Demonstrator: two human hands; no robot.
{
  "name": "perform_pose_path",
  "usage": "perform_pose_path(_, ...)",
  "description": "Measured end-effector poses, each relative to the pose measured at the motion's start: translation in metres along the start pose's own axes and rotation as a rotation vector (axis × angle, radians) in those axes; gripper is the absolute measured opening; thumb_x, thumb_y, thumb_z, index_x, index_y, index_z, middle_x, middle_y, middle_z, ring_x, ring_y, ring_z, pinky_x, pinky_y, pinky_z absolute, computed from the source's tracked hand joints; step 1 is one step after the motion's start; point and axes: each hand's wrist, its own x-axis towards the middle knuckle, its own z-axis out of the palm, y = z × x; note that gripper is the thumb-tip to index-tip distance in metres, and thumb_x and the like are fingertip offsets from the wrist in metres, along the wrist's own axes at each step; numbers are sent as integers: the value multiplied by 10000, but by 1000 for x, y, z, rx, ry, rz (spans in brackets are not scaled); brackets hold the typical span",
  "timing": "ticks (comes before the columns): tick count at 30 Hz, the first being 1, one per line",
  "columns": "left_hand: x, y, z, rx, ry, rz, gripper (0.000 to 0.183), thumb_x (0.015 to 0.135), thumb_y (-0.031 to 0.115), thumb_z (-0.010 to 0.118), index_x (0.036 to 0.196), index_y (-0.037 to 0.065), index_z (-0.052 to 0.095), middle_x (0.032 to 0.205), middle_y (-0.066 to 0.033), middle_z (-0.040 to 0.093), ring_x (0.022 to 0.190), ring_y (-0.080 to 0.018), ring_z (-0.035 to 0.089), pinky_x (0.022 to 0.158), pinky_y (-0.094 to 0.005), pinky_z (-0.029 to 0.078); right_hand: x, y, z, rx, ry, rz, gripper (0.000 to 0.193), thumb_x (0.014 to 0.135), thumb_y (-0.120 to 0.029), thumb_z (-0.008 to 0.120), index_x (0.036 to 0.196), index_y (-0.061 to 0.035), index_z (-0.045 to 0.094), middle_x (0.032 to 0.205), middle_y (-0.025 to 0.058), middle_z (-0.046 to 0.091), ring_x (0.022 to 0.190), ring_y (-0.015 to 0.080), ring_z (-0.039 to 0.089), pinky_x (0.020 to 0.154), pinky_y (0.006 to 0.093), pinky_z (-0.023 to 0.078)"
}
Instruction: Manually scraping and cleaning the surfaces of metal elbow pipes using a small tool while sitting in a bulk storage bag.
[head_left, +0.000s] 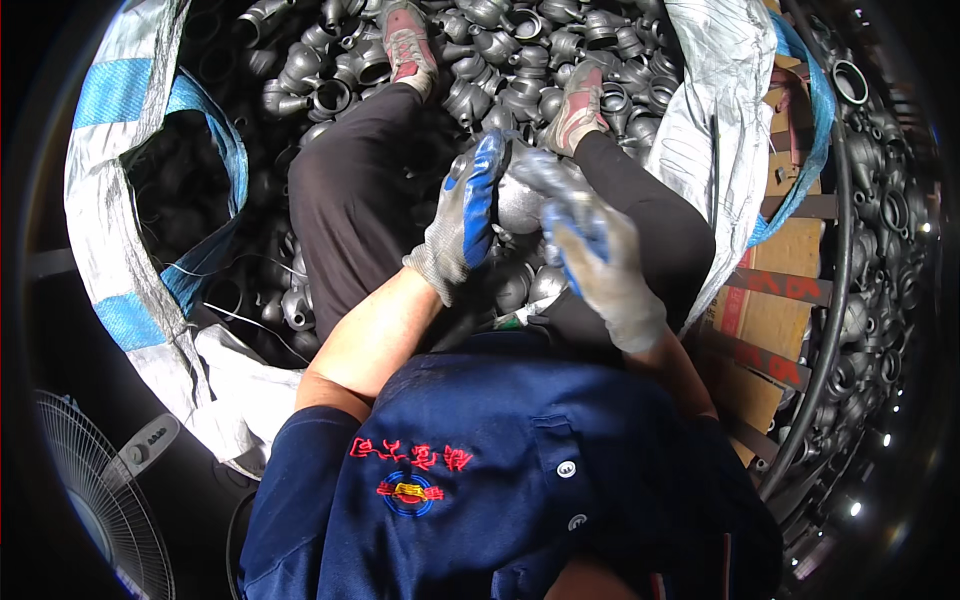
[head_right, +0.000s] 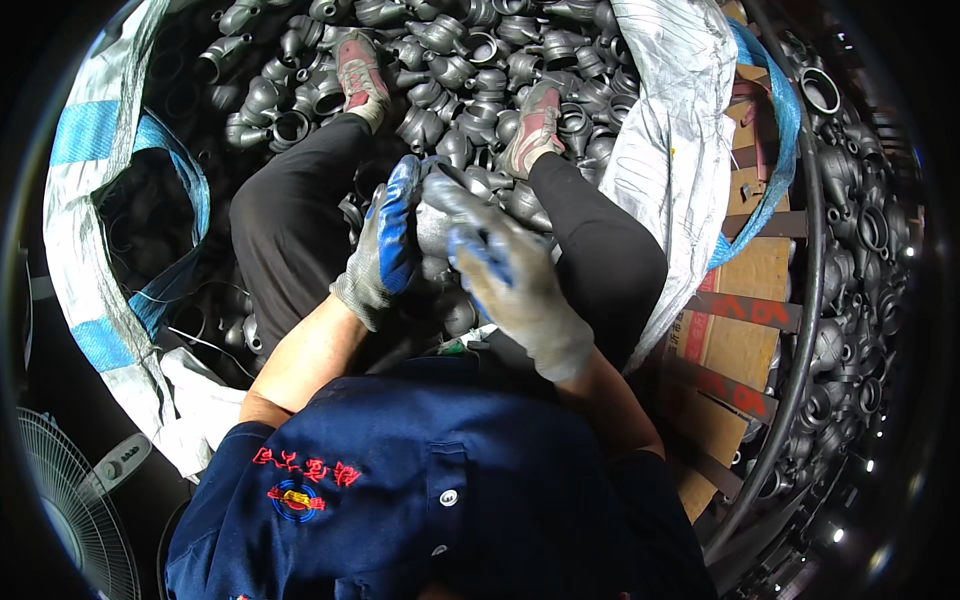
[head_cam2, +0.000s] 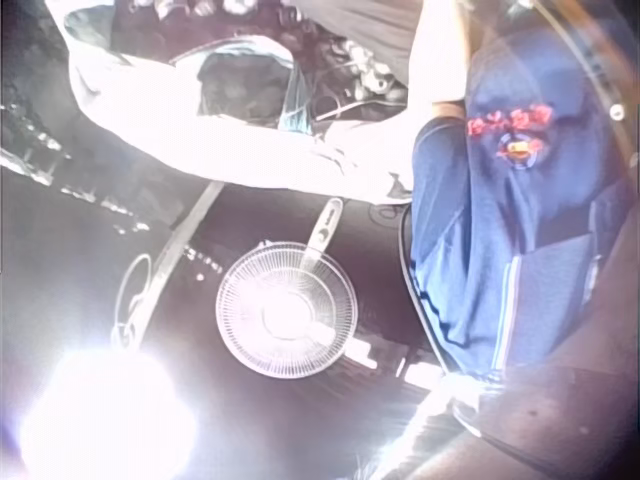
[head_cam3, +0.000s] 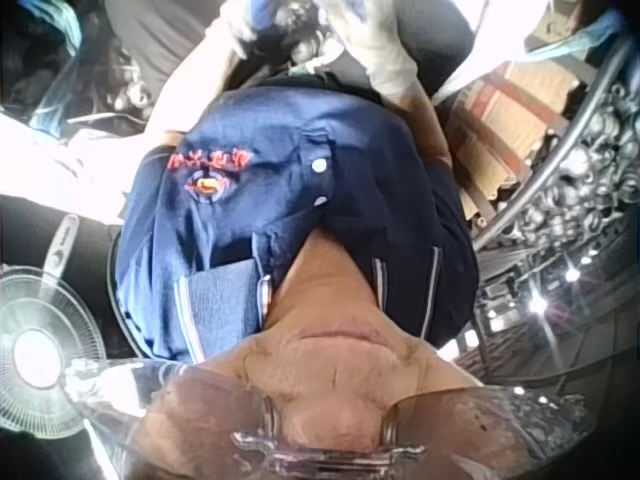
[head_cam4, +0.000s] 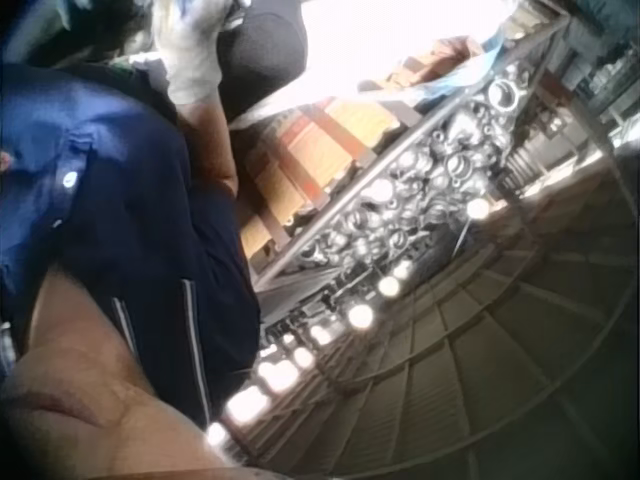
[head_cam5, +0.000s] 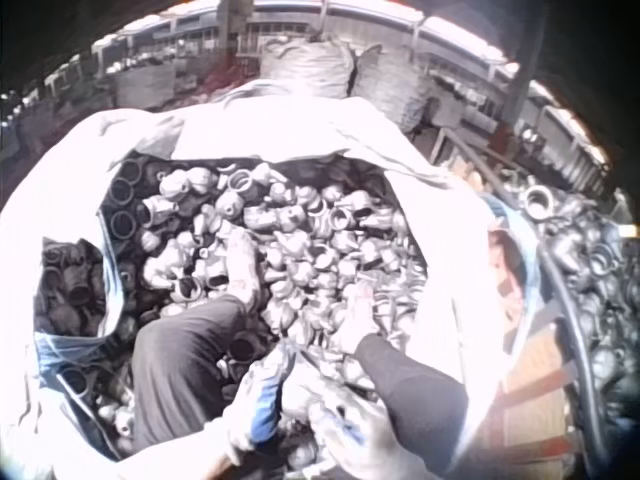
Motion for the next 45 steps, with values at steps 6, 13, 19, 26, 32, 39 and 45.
perform_pose_path(6,-1,-4,-3,-261,-33,-78,486,991,411,301,1204,32,519,1111,-109,613,980,-205,612,895,-338,484,-8,10,-4,-23,-98,-51,458,858,-42,595,1299,-60,476,1029,131,641,881,190,636,752,315,502)
perform_pose_path(13,5,-3,-3,-540,30,-200,524,979,452,318,1246,38,495,1182,-129,578,1022,-226,610,921,-361,479,-31,30,-29,-29,10,234,244,865,-22,562,1105,14,579,843,71,638,723,105,613,647,266,491)
perform_pose_path(19,0,4,3,-559,30,-172,472,981,416,350,1235,37,471,1128,-116,589,988,-200,621,879,-349,507,-22,25,-23,93,268,322,328,904,-63,523,1218,31,528,1041,77,633,758,64,580,651,192,463)
perform_pose_path(26,-1,13,9,-657,-70,-234,505,972,433,363,1249,27,475,1190,-142,573,1050,-240,597,930,-385,479,-22,39,-22,722,53,628,236,900,-162,583,1075,-6,553,777,34,601,569,53,519,501,205,429)
perform_pose_path(32,8,8,0,-688,94,-196,480,955,422,429,1232,32,468,1180,-149,561,1052,-264,585,926,-424,476,-23,47,-10,906,145,498,256,895,-116,583,1107,21,542,833,65,625,625,89,592,524,202,461)
perform_pose_path(39,7,-8,5,-185,266,-27,572,874,222,641,1330,30,354,1076,-94,588,975,-166,574,833,-315,498,-18,44,-8,717,259,525,243,884,-51,577,1099,61,555,845,69,619,670,144,628,580,236,511)
perform_pose_path(45,14,-16,-7,-186,353,-34,254,915,200,580,1123,54,567,967,-40,601,798,-105,574,696,-247,497,-14,37,-16,745,302,563,262,894,-88,568,1124,37,558,815,67,618,608,104,595,490,200,445)
